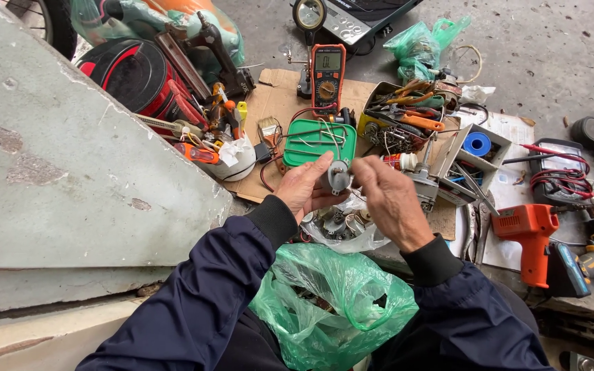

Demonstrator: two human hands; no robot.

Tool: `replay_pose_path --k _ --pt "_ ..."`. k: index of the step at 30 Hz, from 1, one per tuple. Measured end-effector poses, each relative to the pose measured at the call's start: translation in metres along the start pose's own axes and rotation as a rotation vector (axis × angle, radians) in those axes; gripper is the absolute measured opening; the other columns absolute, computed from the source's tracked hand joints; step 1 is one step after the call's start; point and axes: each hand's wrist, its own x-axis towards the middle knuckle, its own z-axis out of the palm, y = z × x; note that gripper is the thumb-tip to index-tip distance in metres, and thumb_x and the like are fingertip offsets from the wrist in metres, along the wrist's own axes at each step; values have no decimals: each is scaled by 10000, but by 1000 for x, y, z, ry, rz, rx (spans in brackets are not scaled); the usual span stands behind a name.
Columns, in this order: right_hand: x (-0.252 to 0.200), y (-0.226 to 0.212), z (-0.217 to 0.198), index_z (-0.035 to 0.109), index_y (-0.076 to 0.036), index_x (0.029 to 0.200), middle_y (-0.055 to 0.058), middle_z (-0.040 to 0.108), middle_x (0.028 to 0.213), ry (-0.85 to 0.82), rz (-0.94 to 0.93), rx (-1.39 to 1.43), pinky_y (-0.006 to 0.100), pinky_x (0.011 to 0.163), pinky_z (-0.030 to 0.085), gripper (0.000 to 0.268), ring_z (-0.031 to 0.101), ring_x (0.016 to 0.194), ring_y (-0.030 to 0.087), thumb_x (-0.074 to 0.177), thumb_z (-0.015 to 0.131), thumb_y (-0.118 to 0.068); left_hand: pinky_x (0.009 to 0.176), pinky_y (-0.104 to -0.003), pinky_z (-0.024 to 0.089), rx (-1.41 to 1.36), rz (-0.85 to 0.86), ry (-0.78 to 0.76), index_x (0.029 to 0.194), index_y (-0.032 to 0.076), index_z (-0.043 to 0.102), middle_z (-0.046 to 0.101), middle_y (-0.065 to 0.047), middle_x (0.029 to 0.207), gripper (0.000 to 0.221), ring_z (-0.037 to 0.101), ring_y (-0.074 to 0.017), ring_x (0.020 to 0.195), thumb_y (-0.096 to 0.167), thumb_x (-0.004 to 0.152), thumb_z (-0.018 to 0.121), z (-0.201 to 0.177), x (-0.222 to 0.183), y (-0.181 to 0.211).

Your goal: Testing the electrical connections of a small motor using a multimeter and sorting through components in a bag.

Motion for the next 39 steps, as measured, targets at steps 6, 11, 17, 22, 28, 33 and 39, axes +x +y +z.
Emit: replay_pose_path --k 6,11,17,22,28,33,39 --pt "2 13 1 720 -105 1323 169 798 1033 117 -8 29 477 835 586 278 773 955 280 1190 566 -295 794 -484 748 -59 -3 -1 1221 -45 685 817 -308 1032 541 842 -386 891 440 1019 815 9 -16 15" --pt "1 19 9 756 -108 1316 216 806 1032 122 -75 48 465 831 639 226 807 952 326 1145 651 -212 799 -507 750 -59 -22 -13 1232 -55 704 808 -338 1057 577 835 -430 904 460 1004 832 5 -12 13" --pt "0 21 11 780 -108 1300 201 809 1011 131 -101 78 435 813 647 207 806 925 290 1138 680 -189 776 -485 756 -52 -19 -21 1212 -58 710 806 -344 1039 574 835 -427 887 465 1005 827 1 -10 14" --pt "2 22 12 786 -105 1288 202 810 1014 128 -91 91 433 807 648 197 801 907 288 1134 692 -185 770 -484 758 -44 -17 -15 1199 -50 723 810 -336 1030 585 838 -424 872 483 990 842 1 -11 16" --pt "0 19 12 781 -79 1291 222 804 1016 121 -99 96 442 799 650 200 800 910 298 1137 689 -169 745 -473 765 -42 -14 -11 1180 -41 731 813 -328 1013 580 839 -419 836 491 983 851 -2 -9 15" --pt "-1 17 11 779 -79 1295 232 801 1023 105 -84 109 450 815 651 207 801 918 311 1140 688 -181 736 -463 765 -30 -18 -11 1161 -29 740 820 -313 1002 577 843 -398 813 512 987 836 -1 -8 15" --pt "-3 17 11 781 -78 1286 222 797 1005 110 -80 114 442 811 654 202 795 907 284 1143 687 -184 738 -449 765 -19 -29 1 1132 -38 735 820 -306 978 604 843 -382 807 538 977 835 -1 -7 14"
